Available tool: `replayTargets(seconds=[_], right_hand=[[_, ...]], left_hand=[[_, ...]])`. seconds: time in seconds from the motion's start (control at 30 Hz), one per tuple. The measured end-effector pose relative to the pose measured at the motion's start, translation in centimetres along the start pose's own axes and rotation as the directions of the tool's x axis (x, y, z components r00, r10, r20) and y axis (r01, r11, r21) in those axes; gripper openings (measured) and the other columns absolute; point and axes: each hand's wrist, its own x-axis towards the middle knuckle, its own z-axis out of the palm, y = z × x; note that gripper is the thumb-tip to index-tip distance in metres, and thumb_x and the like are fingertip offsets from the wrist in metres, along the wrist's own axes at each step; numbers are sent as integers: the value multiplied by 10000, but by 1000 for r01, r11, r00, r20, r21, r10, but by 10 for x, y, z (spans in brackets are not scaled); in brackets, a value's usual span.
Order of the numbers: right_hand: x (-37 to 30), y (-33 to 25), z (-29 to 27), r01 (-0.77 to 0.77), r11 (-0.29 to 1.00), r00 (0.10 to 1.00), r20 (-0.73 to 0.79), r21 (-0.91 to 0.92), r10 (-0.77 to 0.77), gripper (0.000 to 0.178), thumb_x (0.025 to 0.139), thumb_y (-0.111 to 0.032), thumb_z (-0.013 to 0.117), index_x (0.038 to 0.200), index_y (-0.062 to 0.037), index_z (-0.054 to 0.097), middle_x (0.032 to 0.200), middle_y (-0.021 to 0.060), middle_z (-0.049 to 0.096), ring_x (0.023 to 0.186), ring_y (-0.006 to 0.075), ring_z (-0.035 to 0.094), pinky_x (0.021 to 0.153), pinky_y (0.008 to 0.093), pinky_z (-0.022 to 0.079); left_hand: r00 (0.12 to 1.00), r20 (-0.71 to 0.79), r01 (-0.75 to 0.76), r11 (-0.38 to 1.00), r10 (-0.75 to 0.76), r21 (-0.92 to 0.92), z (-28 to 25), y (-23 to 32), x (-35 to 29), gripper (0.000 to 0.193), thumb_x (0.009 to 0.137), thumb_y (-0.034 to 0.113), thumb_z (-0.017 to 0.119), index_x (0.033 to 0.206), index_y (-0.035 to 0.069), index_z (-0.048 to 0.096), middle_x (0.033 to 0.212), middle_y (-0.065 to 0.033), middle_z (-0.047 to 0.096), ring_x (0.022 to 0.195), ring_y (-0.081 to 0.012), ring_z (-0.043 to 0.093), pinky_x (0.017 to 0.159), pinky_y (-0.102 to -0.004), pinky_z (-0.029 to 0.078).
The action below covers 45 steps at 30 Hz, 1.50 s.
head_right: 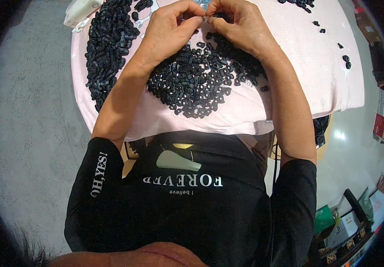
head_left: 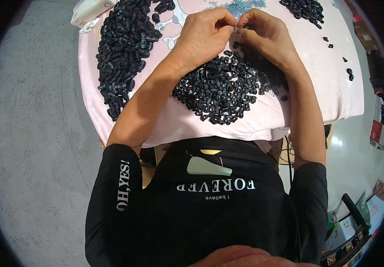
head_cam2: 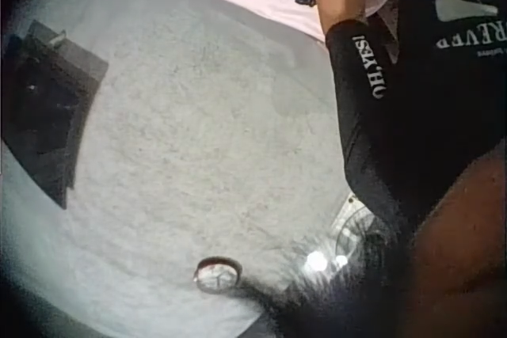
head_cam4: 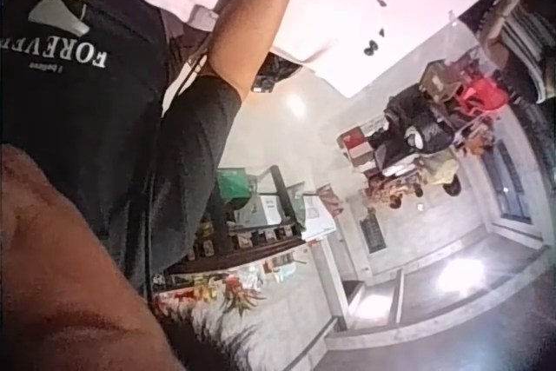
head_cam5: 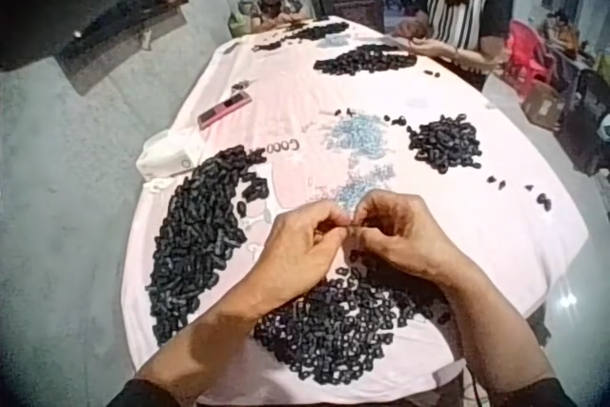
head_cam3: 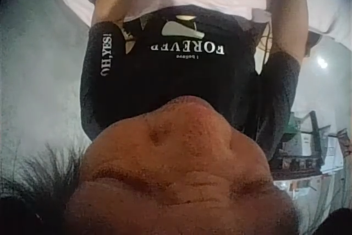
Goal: Sorting and inspecting small black plastic components on a workstation mat.
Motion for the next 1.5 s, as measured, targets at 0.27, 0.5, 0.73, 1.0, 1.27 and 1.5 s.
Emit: replayTargets(seconds=[0.27,0.5,0.73,1.0,1.27,1.5], right_hand=[[0,-9,-3,-65,998,997,-49,16,66,164,915,-38,692,1071,-26,639,954,2,655,817,65,612,731,209,492],[1,-15,-2,-155,978,986,-34,138,161,129,941,-78,688,1058,-51,641,935,1,667,805,55,615,702,199,474],[1,-8,-5,-117,990,992,-35,84,120,116,958,-93,671,1059,-47,639,943,7,674,806,57,612,695,196,473],[-1,-8,-1,-22,931,996,-84,-364,-9,101,938,-20,674,1033,0,647,952,31,690,896,98,652,819,257,543],[0,-8,-19,-126,988,989,-88,-94,118,158,939,-67,703,1077,8,692,1018,46,724,910,112,677,866,248,552],[0,-14,-20,-98,994,992,-76,53,102,374,956,-157,721,1296,-8,675,1093,66,737,944,95,681,908,229,534]], left_hand=[[991,-72,98,984,-110,-150,5,13,-3,80,923,7,658,978,-31,702,790,-51,695,723,-90,625,655,-257,515],[992,-61,81,937,-108,-340,9,3,-3,80,966,9,616,1016,-25,668,794,-6,642,722,-66,594,638,-230,491],[981,4,188,951,-192,-244,6,3,0,113,1001,25,567,1069,-6,652,822,-3,634,722,-68,590,644,-224,501],[987,-51,126,936,-151,-329,3,-9,6,116,999,27,573,1076,-14,649,865,-7,642,764,-72,608,685,-224,520],[986,-36,143,939,-162,-313,-1,-5,7,105,985,34,595,1045,-21,661,865,-2,649,773,-71,616,688,-222,517],[977,19,207,917,-214,-341,-2,-12,5,116,980,28,620,1082,-14,657,864,-3,650,752,-64,593,660,-215,493]])
